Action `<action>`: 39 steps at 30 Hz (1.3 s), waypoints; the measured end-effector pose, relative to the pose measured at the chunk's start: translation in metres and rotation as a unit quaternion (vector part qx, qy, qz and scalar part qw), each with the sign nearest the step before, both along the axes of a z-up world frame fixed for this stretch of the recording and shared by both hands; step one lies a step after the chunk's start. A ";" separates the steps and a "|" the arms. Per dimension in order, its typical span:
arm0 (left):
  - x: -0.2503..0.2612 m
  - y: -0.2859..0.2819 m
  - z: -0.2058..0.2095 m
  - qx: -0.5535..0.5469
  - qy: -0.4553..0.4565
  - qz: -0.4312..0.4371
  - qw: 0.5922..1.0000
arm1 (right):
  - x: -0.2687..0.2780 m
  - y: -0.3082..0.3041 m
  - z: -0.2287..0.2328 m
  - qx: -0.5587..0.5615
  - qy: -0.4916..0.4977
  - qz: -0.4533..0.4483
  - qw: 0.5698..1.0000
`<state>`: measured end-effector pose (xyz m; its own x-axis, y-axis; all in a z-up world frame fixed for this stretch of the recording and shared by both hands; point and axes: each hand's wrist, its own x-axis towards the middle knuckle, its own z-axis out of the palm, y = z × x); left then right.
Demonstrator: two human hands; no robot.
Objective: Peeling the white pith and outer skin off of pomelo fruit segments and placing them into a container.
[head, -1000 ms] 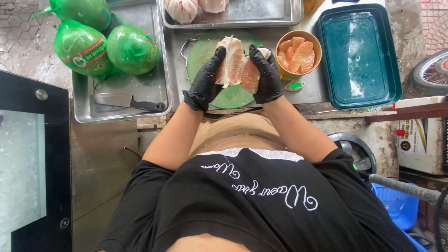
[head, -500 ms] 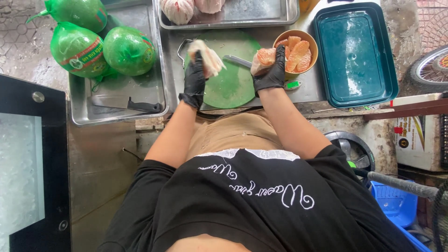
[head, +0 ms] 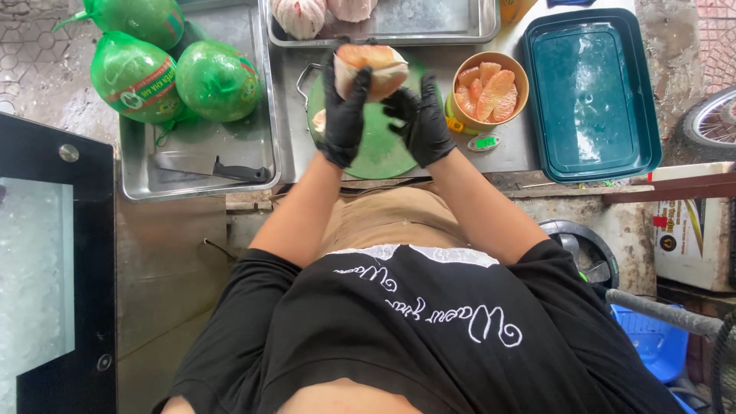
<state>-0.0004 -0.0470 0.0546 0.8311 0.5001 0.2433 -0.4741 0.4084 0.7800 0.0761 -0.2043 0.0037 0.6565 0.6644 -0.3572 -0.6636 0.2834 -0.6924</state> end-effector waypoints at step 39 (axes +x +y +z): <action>0.088 -0.102 0.101 0.380 -0.068 -0.133 0.913 | -0.041 -0.198 0.208 -0.575 -0.670 0.026 0.468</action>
